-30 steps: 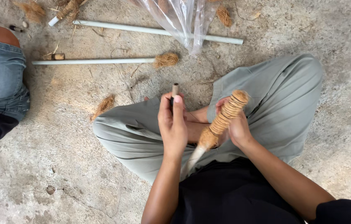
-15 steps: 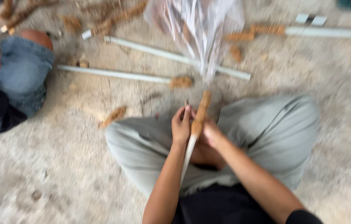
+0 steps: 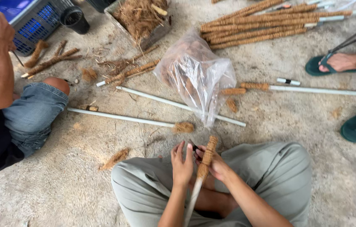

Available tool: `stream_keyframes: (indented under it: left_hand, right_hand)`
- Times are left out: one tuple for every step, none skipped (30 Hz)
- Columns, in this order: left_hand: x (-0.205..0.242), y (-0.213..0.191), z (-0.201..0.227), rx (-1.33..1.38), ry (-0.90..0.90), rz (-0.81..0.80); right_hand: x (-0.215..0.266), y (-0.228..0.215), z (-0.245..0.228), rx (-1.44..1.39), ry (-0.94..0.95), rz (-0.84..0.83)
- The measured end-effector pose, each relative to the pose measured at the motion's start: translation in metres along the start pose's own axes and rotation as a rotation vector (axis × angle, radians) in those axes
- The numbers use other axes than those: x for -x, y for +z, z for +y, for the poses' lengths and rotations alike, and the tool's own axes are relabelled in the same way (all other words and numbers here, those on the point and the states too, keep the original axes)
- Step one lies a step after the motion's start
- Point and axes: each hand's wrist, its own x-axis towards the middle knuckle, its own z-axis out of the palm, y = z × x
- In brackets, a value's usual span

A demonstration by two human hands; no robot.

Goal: The person sits on the floor and wraps a bundle of fibrous material onto the end of a white PVC pipe. They use a small cylindrical tool to tightly wind a dark string around the fibers to secure them to the pipe. The person adjusts the bundle and continues wrapping the string along the length of the fibrous section.

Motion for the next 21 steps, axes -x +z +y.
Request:
stream_keyframes:
  left_hand:
    - [0.003,-0.007,0.018,0.042,-0.115,-0.073]
    - [0.009,-0.015,0.036,0.082,-0.227,-0.149]
    - [0.011,-0.020,0.051,0.123,-0.338,-0.227]
    - [0.013,-0.024,0.065,0.030,-0.185,-0.267]
    - [0.019,-0.027,0.075,-0.064,-0.032,-0.306]
    - [0.020,-0.027,0.082,-0.131,0.012,-0.327]
    - [0.023,-0.027,0.086,-0.198,0.054,-0.348]
    - [0.026,-0.025,0.087,-0.268,0.096,-0.374]
    - [0.027,-0.022,0.085,-0.284,0.004,-0.397]
    - [0.029,-0.019,0.080,-0.303,-0.091,-0.428]
    - [0.032,-0.017,0.074,-0.322,-0.186,-0.459]
    - [0.033,-0.014,0.068,-0.278,-0.143,-0.428]
    - [0.032,-0.012,0.062,-0.234,-0.099,-0.397]
    - [0.031,-0.010,0.057,-0.189,-0.057,-0.367]
    - [0.029,-0.008,0.053,-0.199,-0.086,-0.365]
    - [0.026,-0.009,0.049,-0.211,-0.122,-0.364]
    - [0.022,-0.011,0.047,-0.223,-0.158,-0.362]
    - [0.017,-0.013,0.047,-0.227,-0.160,-0.366]
    - [0.011,-0.017,0.047,-0.230,-0.161,-0.370]
    - [0.005,-0.023,0.049,-0.235,-0.163,-0.373]
    - [-0.001,-0.029,0.052,-0.213,-0.199,-0.419]
  right_hand:
    - [-0.003,-0.003,-0.006,-0.007,-0.006,0.020]
    - [-0.004,-0.005,-0.009,0.009,0.000,0.046]
    - [-0.003,-0.009,-0.012,0.026,0.005,0.073]
    - [-0.001,-0.012,-0.012,0.040,0.017,0.101]
    - [0.001,-0.016,-0.012,-0.008,0.043,0.125]
    - [0.001,-0.020,-0.015,-0.050,0.067,0.144]
    - [0.000,-0.024,-0.018,-0.092,0.091,0.163]
    - [0.000,-0.029,-0.020,-0.077,0.067,0.158]
    - [0.000,-0.033,-0.022,-0.062,0.044,0.153]
    - [0.002,-0.036,-0.021,-0.054,0.023,0.151]
    - [0.004,-0.038,-0.019,-0.047,-0.023,0.193]
    - [0.006,-0.039,-0.019,-0.042,-0.071,0.239]
    - [0.007,-0.039,-0.020,-0.038,-0.119,0.285]
    - [0.010,-0.039,-0.020,-0.027,-0.120,0.314]
    - [0.013,-0.038,-0.021,-0.016,-0.120,0.343]
    - [0.016,-0.037,-0.020,-0.006,-0.115,0.373]
    - [0.019,-0.034,-0.019,0.060,-0.124,0.359]
    - [0.023,-0.031,-0.018,0.126,-0.135,0.342]
    - [0.025,-0.027,-0.018,0.192,-0.147,0.324]
    - [0.027,-0.022,-0.019,0.176,-0.164,0.247]
    - [0.029,-0.018,-0.020,0.159,-0.181,0.171]
